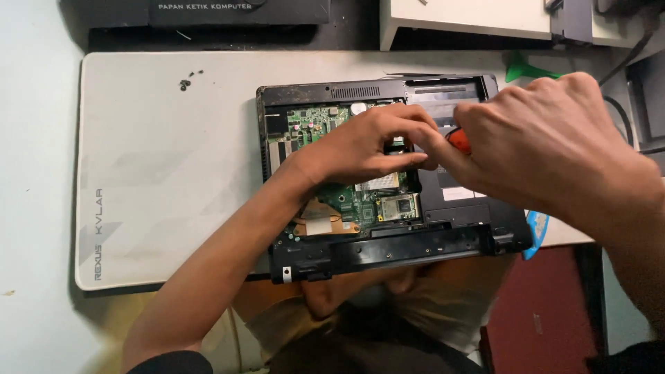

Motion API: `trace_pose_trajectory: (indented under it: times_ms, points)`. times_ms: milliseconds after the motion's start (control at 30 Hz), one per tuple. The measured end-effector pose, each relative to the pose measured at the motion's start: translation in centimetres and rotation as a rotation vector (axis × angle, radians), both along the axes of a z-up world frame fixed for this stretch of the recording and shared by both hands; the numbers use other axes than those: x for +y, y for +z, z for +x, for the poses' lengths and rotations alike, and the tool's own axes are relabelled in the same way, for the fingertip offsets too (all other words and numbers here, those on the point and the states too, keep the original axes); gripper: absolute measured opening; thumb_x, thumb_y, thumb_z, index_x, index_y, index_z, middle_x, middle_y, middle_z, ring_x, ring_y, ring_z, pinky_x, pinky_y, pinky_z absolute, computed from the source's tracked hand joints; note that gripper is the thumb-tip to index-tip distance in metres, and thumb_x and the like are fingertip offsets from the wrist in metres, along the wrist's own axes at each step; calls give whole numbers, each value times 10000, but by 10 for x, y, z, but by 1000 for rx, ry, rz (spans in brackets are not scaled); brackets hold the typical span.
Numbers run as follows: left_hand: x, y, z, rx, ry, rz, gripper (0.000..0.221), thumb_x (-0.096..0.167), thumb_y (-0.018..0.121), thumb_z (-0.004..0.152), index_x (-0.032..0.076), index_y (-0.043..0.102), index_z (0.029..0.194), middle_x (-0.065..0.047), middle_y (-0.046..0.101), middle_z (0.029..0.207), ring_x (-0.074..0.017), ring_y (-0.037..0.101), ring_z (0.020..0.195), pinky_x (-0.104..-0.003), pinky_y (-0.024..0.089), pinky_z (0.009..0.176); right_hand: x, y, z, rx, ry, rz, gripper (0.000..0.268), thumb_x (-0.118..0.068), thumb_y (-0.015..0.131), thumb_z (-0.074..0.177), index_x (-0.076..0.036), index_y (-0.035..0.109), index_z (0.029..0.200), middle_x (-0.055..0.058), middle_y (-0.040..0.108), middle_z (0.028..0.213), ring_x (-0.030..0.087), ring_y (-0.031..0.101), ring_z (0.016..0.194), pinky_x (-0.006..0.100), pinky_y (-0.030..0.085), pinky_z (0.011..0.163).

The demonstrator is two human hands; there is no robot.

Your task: Securing a hard drive inside a laptop by tightening screws and connecting internal cables.

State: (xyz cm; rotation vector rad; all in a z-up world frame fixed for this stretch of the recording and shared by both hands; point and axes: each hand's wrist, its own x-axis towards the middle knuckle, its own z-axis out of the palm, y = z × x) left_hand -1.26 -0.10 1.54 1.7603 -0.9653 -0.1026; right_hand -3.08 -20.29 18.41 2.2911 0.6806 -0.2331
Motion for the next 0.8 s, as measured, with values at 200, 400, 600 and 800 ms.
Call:
trace_pose_trajectory:
  times_ms: [200,400,600,800]
  points:
    - [5,-6,2,104,-94,-29,476,409,512,1194,97,799,1409,-53,761,1330,-211,750,1104,-384,632,925,-17,-9,9,111,211,235,367,-510,584,1271,-160,659,1191,-36,796,999,172,836,628,345,629,476]
    - [-3,-4,2,4,-11,-4,551,545,901,976,224,754,1398,27,785,1391,-202,827,1180,-438,731,1081,0,-9,-7,-49,155,217,732,-572,499,1397,-180,778,846,25,735,610,198,642,372,339,389,436]
    - [3,-4,0,-13,-113,-38,461,469,557,1211,146,798,1436,-60,702,1501,-284,705,1312,-461,643,1072,-15,-4,7,175,154,239,471,-537,636,1090,-120,645,1308,16,845,1156,190,871,623,334,605,375]
    - [-5,-3,0,26,-51,124,813,826,715,926,203,726,1448,8,694,1405,-200,727,1207,-439,652,1010,-20,-23,1,57,227,45,549,-613,434,1348,-195,695,1107,-93,732,636,63,586,335,234,366,352]
